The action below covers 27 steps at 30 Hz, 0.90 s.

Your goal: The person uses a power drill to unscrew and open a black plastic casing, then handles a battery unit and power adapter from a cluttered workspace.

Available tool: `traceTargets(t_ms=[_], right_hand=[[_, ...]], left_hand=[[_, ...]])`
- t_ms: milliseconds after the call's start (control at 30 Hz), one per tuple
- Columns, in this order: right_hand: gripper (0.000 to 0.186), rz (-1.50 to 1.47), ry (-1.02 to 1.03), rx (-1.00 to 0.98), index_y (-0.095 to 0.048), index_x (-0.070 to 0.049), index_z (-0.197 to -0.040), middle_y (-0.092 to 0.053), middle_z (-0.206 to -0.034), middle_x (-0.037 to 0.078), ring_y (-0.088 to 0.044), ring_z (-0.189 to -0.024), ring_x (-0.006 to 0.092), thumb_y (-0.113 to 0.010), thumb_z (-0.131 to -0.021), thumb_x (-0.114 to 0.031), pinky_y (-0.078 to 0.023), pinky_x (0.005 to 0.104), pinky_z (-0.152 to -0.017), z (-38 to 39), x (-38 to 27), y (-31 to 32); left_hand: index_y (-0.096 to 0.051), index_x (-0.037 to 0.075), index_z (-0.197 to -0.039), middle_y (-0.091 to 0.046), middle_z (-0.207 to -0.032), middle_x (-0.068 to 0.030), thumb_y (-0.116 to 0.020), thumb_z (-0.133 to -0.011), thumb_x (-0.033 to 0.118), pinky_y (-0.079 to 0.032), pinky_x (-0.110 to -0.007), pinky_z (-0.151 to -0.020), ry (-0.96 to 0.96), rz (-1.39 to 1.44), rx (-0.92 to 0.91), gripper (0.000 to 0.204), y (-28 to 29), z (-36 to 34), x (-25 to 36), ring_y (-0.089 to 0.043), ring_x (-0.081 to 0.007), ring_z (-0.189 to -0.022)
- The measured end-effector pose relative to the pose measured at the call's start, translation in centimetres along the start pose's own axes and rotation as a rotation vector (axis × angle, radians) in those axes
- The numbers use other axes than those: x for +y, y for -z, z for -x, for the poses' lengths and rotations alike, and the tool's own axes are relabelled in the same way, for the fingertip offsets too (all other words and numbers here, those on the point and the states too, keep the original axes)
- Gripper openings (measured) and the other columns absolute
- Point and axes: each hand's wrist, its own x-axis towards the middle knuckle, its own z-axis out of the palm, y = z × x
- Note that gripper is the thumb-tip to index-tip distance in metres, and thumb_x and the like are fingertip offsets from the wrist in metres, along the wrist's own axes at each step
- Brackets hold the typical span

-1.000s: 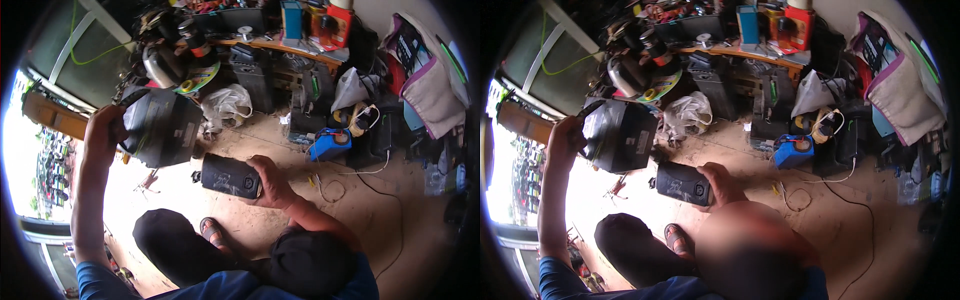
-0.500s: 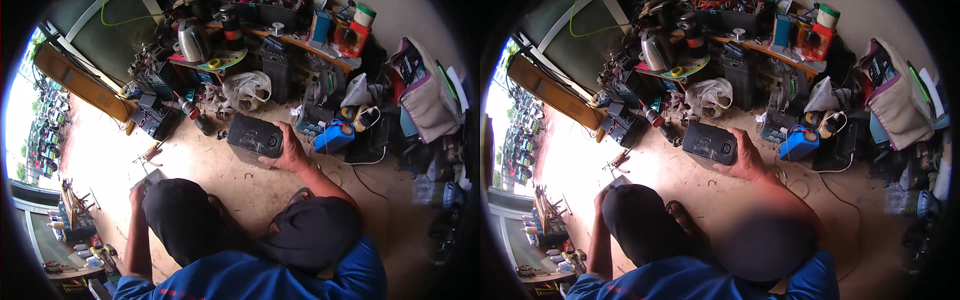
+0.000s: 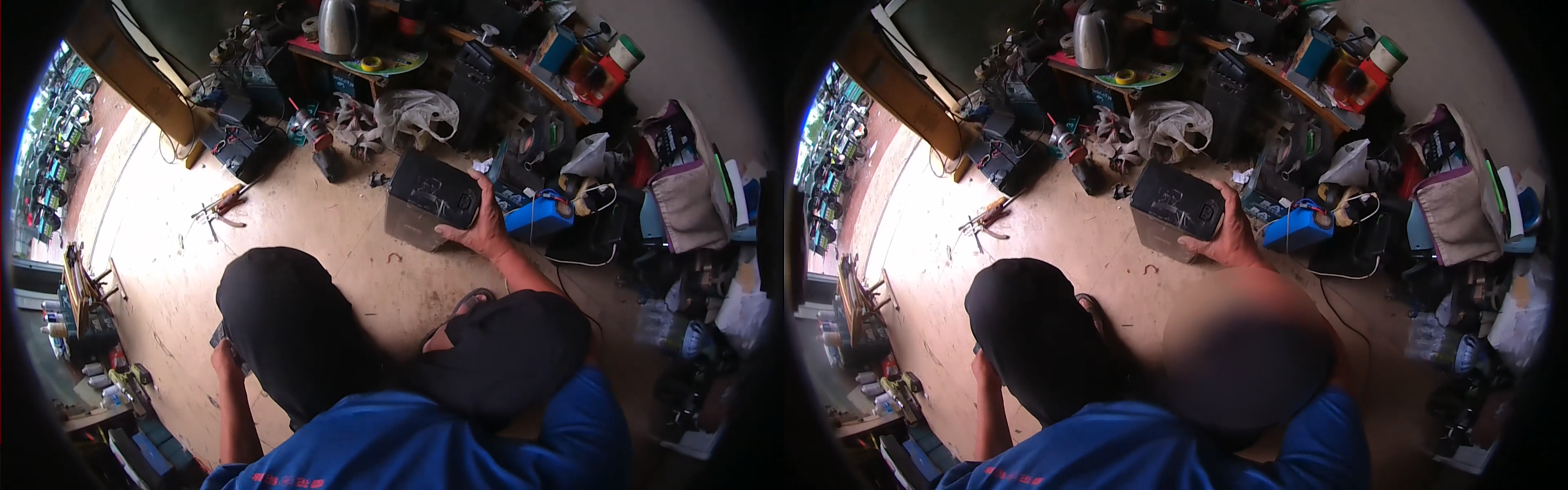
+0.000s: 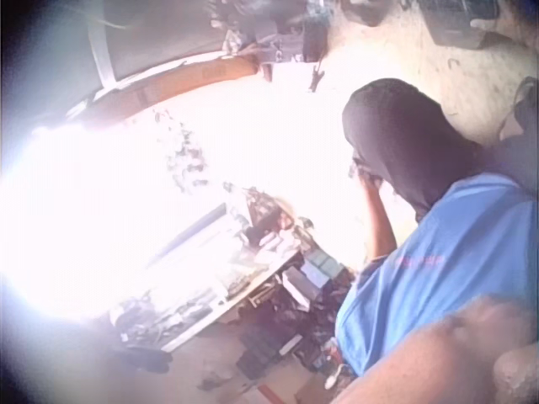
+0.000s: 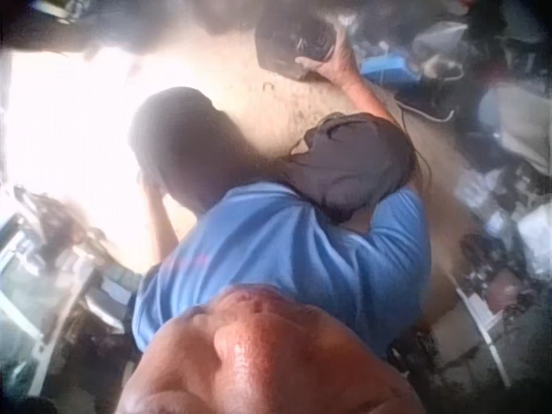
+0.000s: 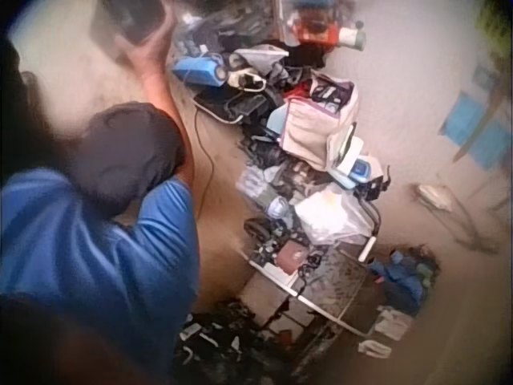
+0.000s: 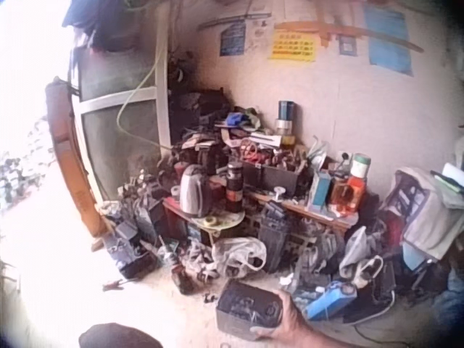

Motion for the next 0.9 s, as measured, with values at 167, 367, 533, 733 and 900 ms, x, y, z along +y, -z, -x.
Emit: traceTargets(t_ms=[167,367,533,733,900], right_hand=[[0.132,0.057,0.049,-0.101,-0.026,-0.009,-0.165,-0.054,-0.151,0.023,-0.056,-0.139,0.0373,-0.104,-0.065,-0.045,-0.044,0.0448,-0.119,-0.8,-0.2,1.9],[0.140,0.160,-0.097,-0.516,-0.018,-0.006,-0.168,-0.044,-0.164,0.029,-0.048,-0.149,0.0422,-0.100,-0.068,-0.057,-0.041,0.0454,-0.123,-3.8,-1.8,5.8],[0.144,0.245,-0.358,-0.732,-0.013,-0.002,-0.170,-0.042,-0.164,0.033,-0.050,-0.148,0.0436,-0.097,-0.070,-0.061,-0.044,0.0449,-0.120,-5.7,-3.6,6.5],[0.136,-0.283,-0.839,-0.485,-0.014,-0.004,-0.171,-0.043,-0.165,0.021,-0.053,-0.142,0.0347,-0.095,-0.076,-0.058,-0.050,0.0522,-0.109,-6.9,-5.9,4.7],[0.113,-0.884,-1.329,0.207,-0.017,-0.027,-0.174,-0.022,-0.177,0.022,-0.029,-0.158,0.0496,-0.066,-0.089,-0.082,-0.035,0.0760,-0.116,0.8,1.1,-0.1]], left_hand=[[-0.067,0.008,-0.081,-0.061,-0.070,0.0002,-0.072,-0.093,0.030,-0.040,-0.031,-0.048,-0.074,-0.492,-0.225,0.025,0.2,-2.0,2.3,-0.059,-0.0147,-0.059],[-0.070,-0.009,-0.129,-0.072,-0.128,-0.0318,-0.077,-0.094,0.042,-0.052,-0.047,-0.108,-1.012,-1.109,0.006,0.062,-4.9,-3.3,15.4,-0.070,-0.0416,-0.122],[-0.059,-0.008,-0.147,-0.067,-0.144,-0.0216,-0.078,-0.101,0.035,-0.050,-0.038,-0.111,-0.950,-0.479,-0.723,0.065,-22.7,16.5,27.0,-0.067,-0.0286,-0.128],[-0.065,-0.002,-0.143,-0.072,-0.132,-0.0163,-0.076,-0.097,0.060,-0.053,-0.040,-0.101,-0.801,-0.703,-1.150,0.078,-41.7,26.5,22.3,-0.066,-0.0242,-0.120],[-0.057,-0.014,-0.144,-0.073,-0.125,-0.0321,-0.080,-0.092,0.060,-0.055,-0.042,-0.101,-0.903,-0.726,-1.130,0.093,-47.6,25.9,13.0,-0.072,-0.0348,-0.120]])
